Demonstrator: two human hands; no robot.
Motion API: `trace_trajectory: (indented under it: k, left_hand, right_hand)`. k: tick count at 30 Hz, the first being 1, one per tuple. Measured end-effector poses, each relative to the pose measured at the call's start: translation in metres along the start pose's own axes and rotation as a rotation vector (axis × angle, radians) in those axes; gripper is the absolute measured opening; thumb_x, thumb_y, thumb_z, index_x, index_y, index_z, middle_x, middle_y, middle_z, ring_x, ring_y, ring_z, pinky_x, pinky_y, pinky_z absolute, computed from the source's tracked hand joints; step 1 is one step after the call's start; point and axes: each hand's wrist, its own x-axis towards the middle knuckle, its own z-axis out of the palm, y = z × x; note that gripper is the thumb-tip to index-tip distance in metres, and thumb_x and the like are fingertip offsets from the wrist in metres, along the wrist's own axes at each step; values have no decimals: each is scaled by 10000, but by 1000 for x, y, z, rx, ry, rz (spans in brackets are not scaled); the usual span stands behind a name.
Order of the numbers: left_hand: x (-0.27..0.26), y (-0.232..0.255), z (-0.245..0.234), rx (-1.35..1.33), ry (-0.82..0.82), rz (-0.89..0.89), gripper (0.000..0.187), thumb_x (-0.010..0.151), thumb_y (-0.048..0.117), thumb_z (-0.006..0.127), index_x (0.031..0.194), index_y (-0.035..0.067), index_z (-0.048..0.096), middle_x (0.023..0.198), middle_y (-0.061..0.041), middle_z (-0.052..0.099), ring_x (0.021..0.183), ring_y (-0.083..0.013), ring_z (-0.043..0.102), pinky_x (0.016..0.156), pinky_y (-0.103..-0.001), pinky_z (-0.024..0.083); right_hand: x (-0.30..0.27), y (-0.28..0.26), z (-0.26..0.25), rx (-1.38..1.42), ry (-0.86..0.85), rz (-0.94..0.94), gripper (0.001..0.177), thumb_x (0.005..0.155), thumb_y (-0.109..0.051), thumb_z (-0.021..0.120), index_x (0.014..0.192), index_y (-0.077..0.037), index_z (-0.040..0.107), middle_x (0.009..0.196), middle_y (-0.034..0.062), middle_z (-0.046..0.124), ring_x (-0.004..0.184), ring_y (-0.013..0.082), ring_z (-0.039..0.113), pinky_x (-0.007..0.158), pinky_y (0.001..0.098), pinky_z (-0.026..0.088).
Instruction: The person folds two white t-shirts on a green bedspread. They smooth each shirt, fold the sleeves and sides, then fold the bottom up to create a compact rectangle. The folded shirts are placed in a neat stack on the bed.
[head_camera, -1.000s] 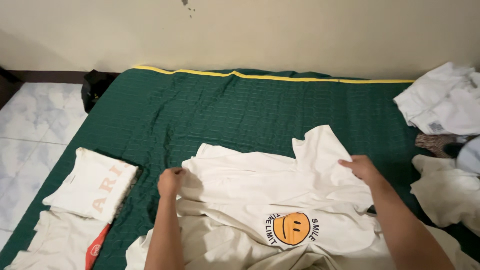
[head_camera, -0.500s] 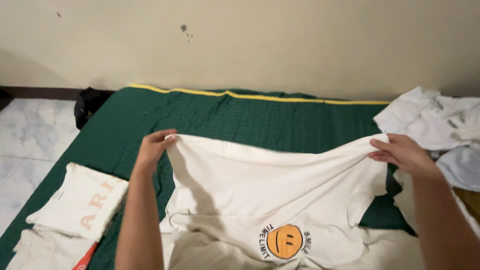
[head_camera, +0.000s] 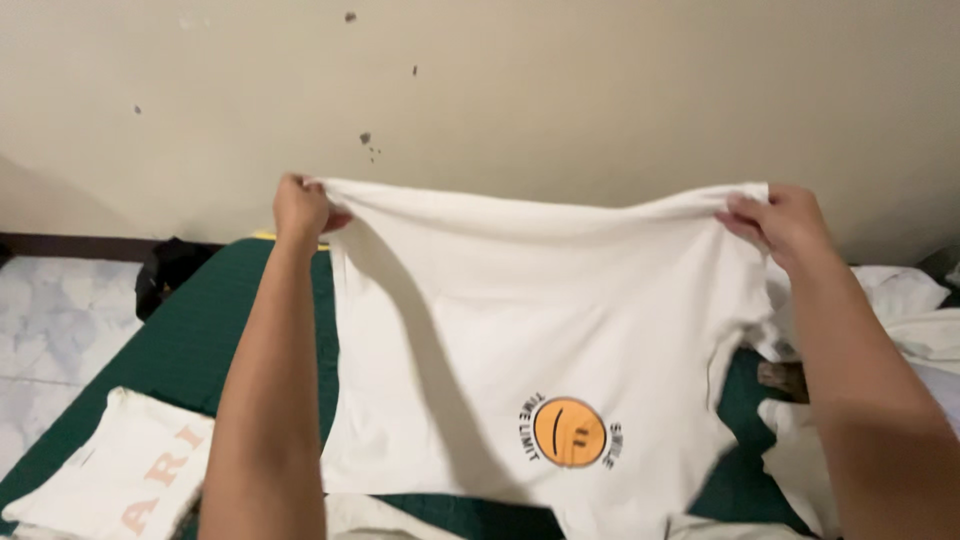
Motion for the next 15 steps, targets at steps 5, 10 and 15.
trace_trajectory:
  k: [5, 10, 15]
  left_hand:
    - [75, 70, 4, -226, 65, 278, 126, 1056, 140, 557, 1051, 28, 616, 828, -45, 659, 642, -163, 698, 535, -350, 653]
    - [72, 157, -30, -329, 31, 652, 127, 1087, 153, 679, 1168, 64, 719, 968, 1, 710, 783, -76, 624, 613, -253, 484]
    - [-16, 145, -68, -213, -54, 600, 149, 1028, 217, 732, 1104, 90, 743, 926, 39, 697, 776, -42, 609, 625, -198, 486]
  right_hand:
    - [46, -73, 9, 152, 136, -289, 175, 980, 44, 678, 1153, 35, 706, 1100, 122, 748, 982, 215, 765, 875, 329, 636]
    - [21, -118, -23, 310, -31, -708, 228, 1047, 148, 669, 1263, 77, 685, 1232, 163, 714, 1097, 270, 738, 1063, 399, 621]
    - [-40, -66, -76, 42, -9, -671, 177, 1049, 51, 624, 1218, 4, 648, 1202, 100, 689, 1149, 225, 708, 1096, 391, 591]
